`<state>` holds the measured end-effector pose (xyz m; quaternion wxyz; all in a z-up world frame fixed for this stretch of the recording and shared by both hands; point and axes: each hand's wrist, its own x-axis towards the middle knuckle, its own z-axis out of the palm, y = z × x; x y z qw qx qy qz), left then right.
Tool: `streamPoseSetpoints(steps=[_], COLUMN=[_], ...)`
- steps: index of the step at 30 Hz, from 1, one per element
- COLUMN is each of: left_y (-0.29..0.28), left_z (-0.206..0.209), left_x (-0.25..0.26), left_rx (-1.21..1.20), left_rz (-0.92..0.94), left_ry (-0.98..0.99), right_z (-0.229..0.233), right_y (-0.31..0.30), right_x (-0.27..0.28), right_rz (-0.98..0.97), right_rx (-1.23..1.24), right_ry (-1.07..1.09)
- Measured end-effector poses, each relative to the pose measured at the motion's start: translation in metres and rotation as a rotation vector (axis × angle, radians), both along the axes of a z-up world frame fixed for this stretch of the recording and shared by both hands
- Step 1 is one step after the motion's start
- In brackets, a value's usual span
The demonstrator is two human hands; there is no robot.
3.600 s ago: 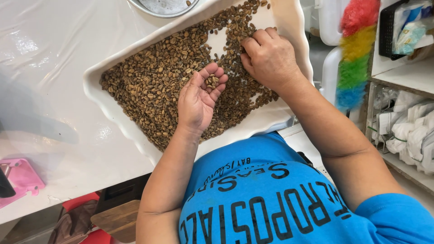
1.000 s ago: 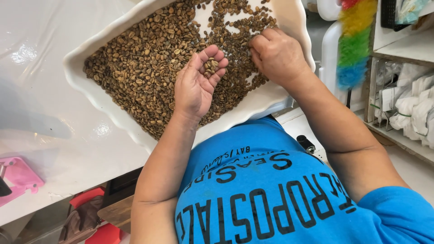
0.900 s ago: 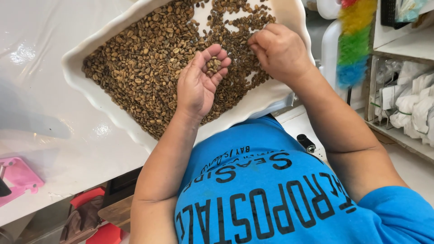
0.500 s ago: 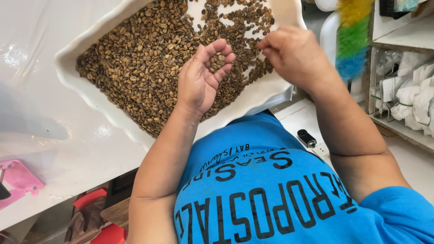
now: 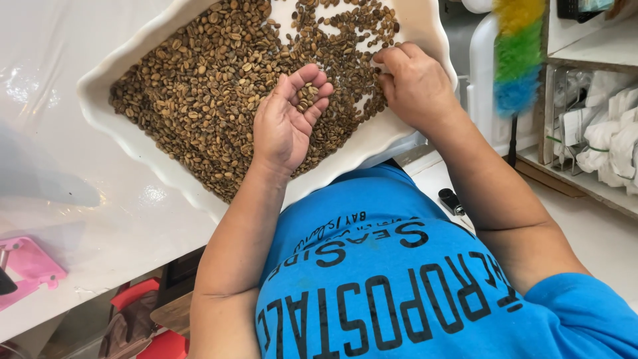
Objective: Sorting roasted coffee beans by hand to remove defects or foreign objects
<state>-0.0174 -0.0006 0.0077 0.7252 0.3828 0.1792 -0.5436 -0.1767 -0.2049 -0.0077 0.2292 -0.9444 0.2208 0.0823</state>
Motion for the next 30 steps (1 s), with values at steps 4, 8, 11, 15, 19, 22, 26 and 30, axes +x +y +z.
streamPoseSetpoints(steps=[4, 8, 11, 15, 19, 22, 26, 30], left_y=[0.0, 0.004, 0.004, 0.001, -0.002, -0.003, -0.004, -0.004], left_z=[0.001, -0.001, 0.0, 0.0, -0.001, 0.0, -0.001, -0.001], left_x=[0.0, -0.002, 0.001, 0.001, 0.001, 0.001, 0.001, 0.001], left_rx=[0.012, 0.002, 0.008, 0.028, 0.03, 0.034, 0.041, 0.042], left_rz=[-0.006, 0.014, 0.012, 0.012, 0.008, 0.005, 0.008, 0.008], left_ry=[-0.002, -0.002, -0.011, -0.008, -0.015, -0.011, -0.012, -0.013], right_z=[-0.012, -0.016, -0.017, -0.02, -0.018, -0.016, -0.017, -0.017], right_y=[0.0, -0.002, -0.003, -0.004, -0.004, -0.003, 0.002, 0.004], right_x=[0.006, 0.009, 0.011, 0.011, 0.017, 0.025, 0.027, 0.03], right_rz=[0.058, 0.092, 0.095, 0.134, 0.147, 0.195, 0.242, 0.293], right_rx=[-0.037, -0.075, -0.098, -0.162, -0.15, -0.213, -0.274, -0.399], right_ry=[-0.02, -0.087, -0.091, -0.111, -0.214, -0.17, -0.173, -0.219])
